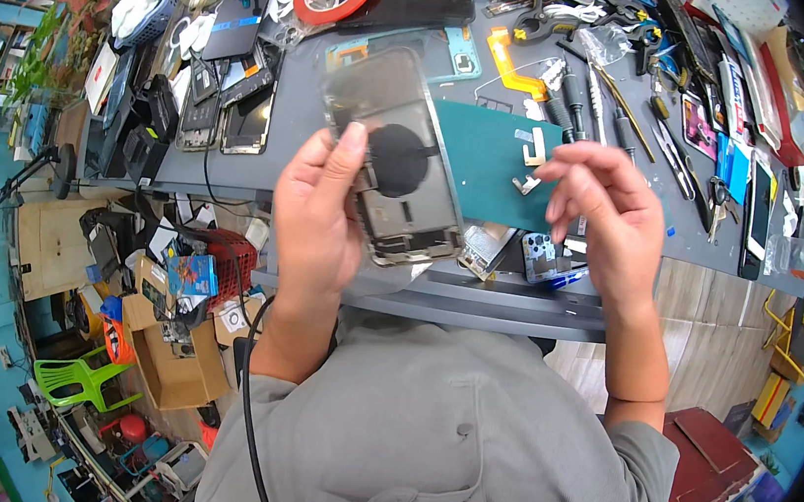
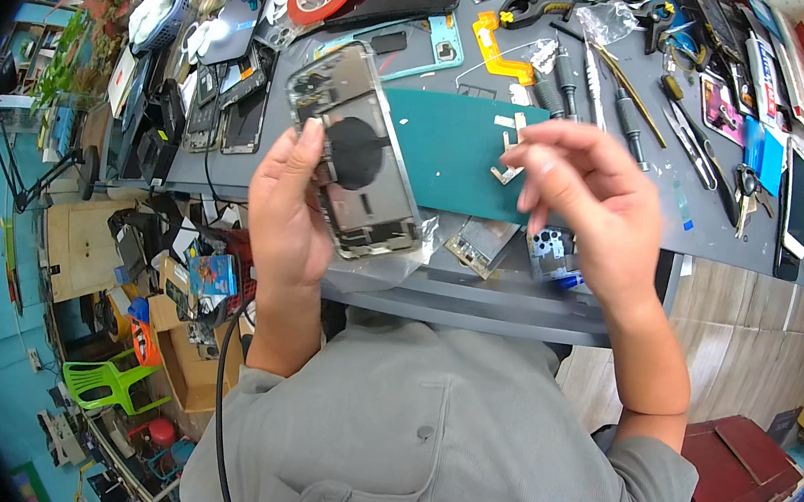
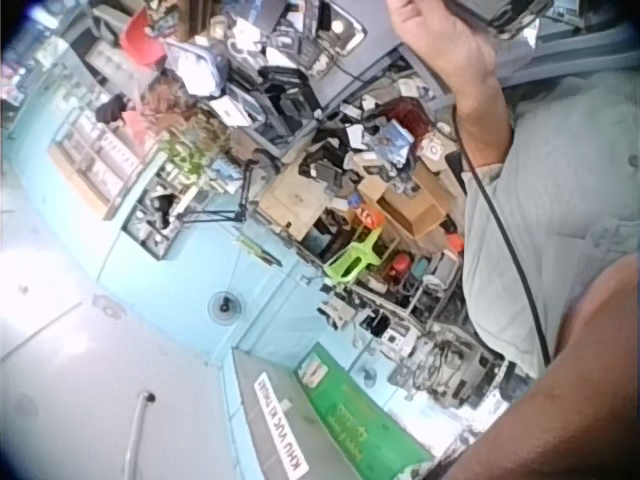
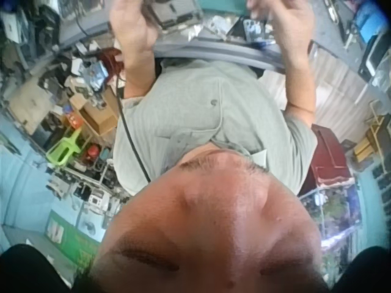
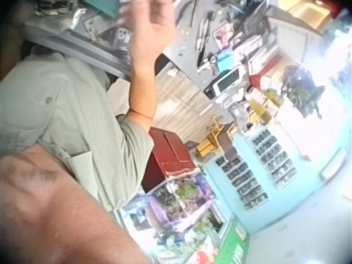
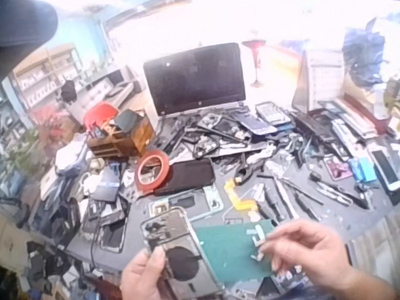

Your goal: The person disassembles a smartphone, using a screwdriver to remove screws and a prying tool to detach internal components. They then install a new battery and reassemble the device.

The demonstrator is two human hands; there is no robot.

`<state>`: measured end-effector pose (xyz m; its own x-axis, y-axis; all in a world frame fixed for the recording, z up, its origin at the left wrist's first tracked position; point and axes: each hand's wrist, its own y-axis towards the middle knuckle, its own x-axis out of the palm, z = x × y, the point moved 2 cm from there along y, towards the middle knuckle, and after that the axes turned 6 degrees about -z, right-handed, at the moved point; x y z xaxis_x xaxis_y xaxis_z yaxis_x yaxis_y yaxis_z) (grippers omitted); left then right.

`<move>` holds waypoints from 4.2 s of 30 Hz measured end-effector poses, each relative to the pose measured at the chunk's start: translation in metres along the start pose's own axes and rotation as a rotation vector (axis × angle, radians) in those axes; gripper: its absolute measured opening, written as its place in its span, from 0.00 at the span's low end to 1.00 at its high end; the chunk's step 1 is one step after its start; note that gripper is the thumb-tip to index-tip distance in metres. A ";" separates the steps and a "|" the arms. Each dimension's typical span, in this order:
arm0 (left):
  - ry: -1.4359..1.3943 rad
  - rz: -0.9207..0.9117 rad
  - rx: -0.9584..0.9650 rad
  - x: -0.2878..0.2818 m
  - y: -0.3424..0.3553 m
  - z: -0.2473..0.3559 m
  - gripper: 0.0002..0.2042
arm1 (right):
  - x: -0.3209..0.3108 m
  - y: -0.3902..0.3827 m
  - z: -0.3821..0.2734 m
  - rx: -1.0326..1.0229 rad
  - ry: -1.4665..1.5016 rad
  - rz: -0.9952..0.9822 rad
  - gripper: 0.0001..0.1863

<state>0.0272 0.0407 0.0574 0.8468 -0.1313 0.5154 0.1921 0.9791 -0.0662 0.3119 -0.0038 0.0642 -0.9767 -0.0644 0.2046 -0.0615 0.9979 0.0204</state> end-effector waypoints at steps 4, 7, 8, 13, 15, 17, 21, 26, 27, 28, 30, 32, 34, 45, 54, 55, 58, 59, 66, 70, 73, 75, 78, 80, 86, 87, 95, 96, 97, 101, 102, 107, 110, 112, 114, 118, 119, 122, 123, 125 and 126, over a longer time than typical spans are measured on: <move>-0.091 -0.110 -0.066 0.029 0.009 -0.012 0.11 | 0.016 -0.005 -0.003 0.152 0.029 -0.132 0.17; -0.086 -0.147 -0.136 0.043 0.012 -0.013 0.11 | 0.015 -0.006 -0.001 0.239 0.063 -0.108 0.17; -0.084 -0.163 -0.154 0.044 0.014 -0.013 0.12 | 0.014 -0.004 -0.002 0.268 0.068 -0.099 0.17; -0.037 -0.247 -0.169 0.040 0.023 -0.011 0.15 | 0.002 0.001 0.002 0.308 0.116 -0.059 0.16; 0.120 -0.146 -0.022 0.035 0.028 -0.014 0.16 | 0.002 0.002 0.004 0.284 0.144 -0.040 0.15; 0.248 -0.019 0.167 0.038 0.031 -0.014 0.12 | 0.001 0.003 0.004 0.274 0.165 -0.021 0.15; 0.643 0.041 0.579 0.012 0.041 -0.025 0.13 | -0.001 0.005 0.001 0.244 0.172 0.026 0.16; 0.974 0.088 0.574 0.012 0.036 -0.027 0.11 | -0.005 0.007 0.003 0.162 0.135 0.104 0.16; 0.946 0.105 0.520 0.013 0.033 -0.029 0.09 | -0.006 0.007 0.004 0.154 0.146 0.117 0.16; 0.917 0.117 0.467 0.014 0.031 -0.030 0.07 | -0.006 0.008 0.004 0.156 0.145 0.119 0.16; 0.843 0.125 0.484 0.014 0.029 -0.030 0.06 | -0.007 0.010 0.004 0.157 0.146 0.130 0.16; 0.808 0.093 0.529 0.015 0.031 -0.032 0.10 | -0.007 0.010 0.002 0.157 0.123 0.137 0.17; 0.812 0.038 0.605 0.013 0.034 -0.035 0.15 | -0.010 0.012 0.004 0.160 0.106 0.138 0.17; 1.075 0.031 0.702 0.016 0.033 -0.028 0.12 | -0.015 0.011 0.002 0.156 0.129 0.156 0.17; 1.042 0.057 0.610 0.018 0.034 -0.029 0.04 | -0.026 0.015 0.004 0.120 0.094 0.188 0.16; 1.036 0.065 0.592 0.018 0.033 -0.028 0.04 | -0.027 0.015 0.003 0.122 0.092 0.191 0.16; 1.055 0.063 0.575 0.018 0.032 -0.028 0.08 | -0.028 0.016 -0.002 0.099 0.088 0.212 0.17; 1.068 0.059 0.575 0.018 0.032 -0.028 0.09 | -0.029 0.016 -0.002 0.088 0.066 0.220 0.17; 1.088 0.041 0.598 0.019 0.032 -0.026 0.10 | -0.030 0.017 -0.003 0.076 0.062 0.233 0.19; 1.085 0.033 0.595 0.020 0.032 -0.026 0.10 | -0.030 0.017 -0.002 0.087 0.055 0.224 0.19; 1.079 0.025 0.599 0.021 0.033 -0.026 0.09 | -0.030 0.017 -0.001 0.091 0.054 0.224 0.18; 1.089 0.019 0.603 0.022 0.033 -0.025 0.09 | -0.030 0.017 -0.001 0.095 0.064 0.222 0.17; 1.118 0.013 0.614 0.022 0.033 -0.024 0.08 | -0.035 0.017 0.000 0.194 0.265 0.217 0.16; 1.131 0.013 0.630 0.021 0.033 -0.024 0.08 | -0.036 0.018 -0.006 0.257 0.393 0.188 0.14; 1.124 -0.003 0.636 0.023 0.034 -0.024 0.08 | -0.052 0.019 0.003 0.248 0.568 0.043 0.12; 1.123 0.000 0.638 0.023 0.034 -0.024 0.07 | -0.053 0.018 0.003 0.252 0.565 0.064 0.12; 1.093 0.005 0.659 0.017 0.036 -0.028 0.06 | -0.051 0.018 0.001 0.237 0.550 0.062 0.21; 1.106 0.009 0.665 0.016 0.035 -0.027 0.06 | -0.050 0.018 0.002 0.240 0.572 0.053 0.22; 1.109 0.005 0.675 0.019 0.035 -0.027 0.06 | -0.051 0.017 0.000 0.236 0.586 0.053 0.24; 1.103 0.005 0.663 0.017 0.035 -0.027 0.06 | -0.049 0.018 0.000 0.239 0.648 0.029 0.24; 1.103 0.004 0.659 0.018 0.035 -0.027 0.05 | -0.050 0.017 0.000 0.238 0.653 0.026 0.24; 1.116 0.000 0.671 0.018 0.036 -0.027 0.05 | -0.053 0.018 0.002 0.238 0.658 0.013 0.24; 1.125 0.000 0.691 0.018 0.035 -0.026 0.05 | -0.051 0.018 0.002 0.235 0.632 0.018 0.24; 1.109 0.022 0.690 0.018 0.033 -0.023 0.04 | -0.050 0.019 0.001 0.229 0.580 0.023 0.24; 1.076 0.064 0.670 0.018 0.032 -0.021 0.04 | -0.059 0.019 0.006 0.199 0.454 0.108 0.17; 0.452 0.282 0.509 0.001 0.034 -0.017 0.08 | -0.055 0.015 0.003 0.122 0.343 0.168 0.15; 0.385 0.307 0.478 -0.008 0.034 -0.013 0.12 | -0.050 0.014 0.001 0.114 0.324 0.178 0.15; 0.314 0.393 0.576 -0.019 0.035 -0.006 0.14 | -0.041 0.014 -0.003 0.107 0.287 0.161 0.15; 0.325 0.365 0.579 -0.019 0.032 -0.004 0.14 | -0.037 0.013 -0.003 0.114 0.266 0.160 0.15; 0.323 0.217 0.522 -0.013 0.028 -0.010 0.15 | -0.027 0.015 -0.006 0.130 0.228 0.130 0.15; 0.321 0.141 0.492 -0.012 0.026 -0.012 0.15 | -0.016 0.015 -0.007 0.135 0.206 0.120 0.15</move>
<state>0.0277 0.0657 0.0392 0.9696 0.0401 0.2414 -0.1203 0.9372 0.3273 0.3282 0.0126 0.0676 -0.9170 0.0679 0.3931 0.0117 0.9896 -0.1436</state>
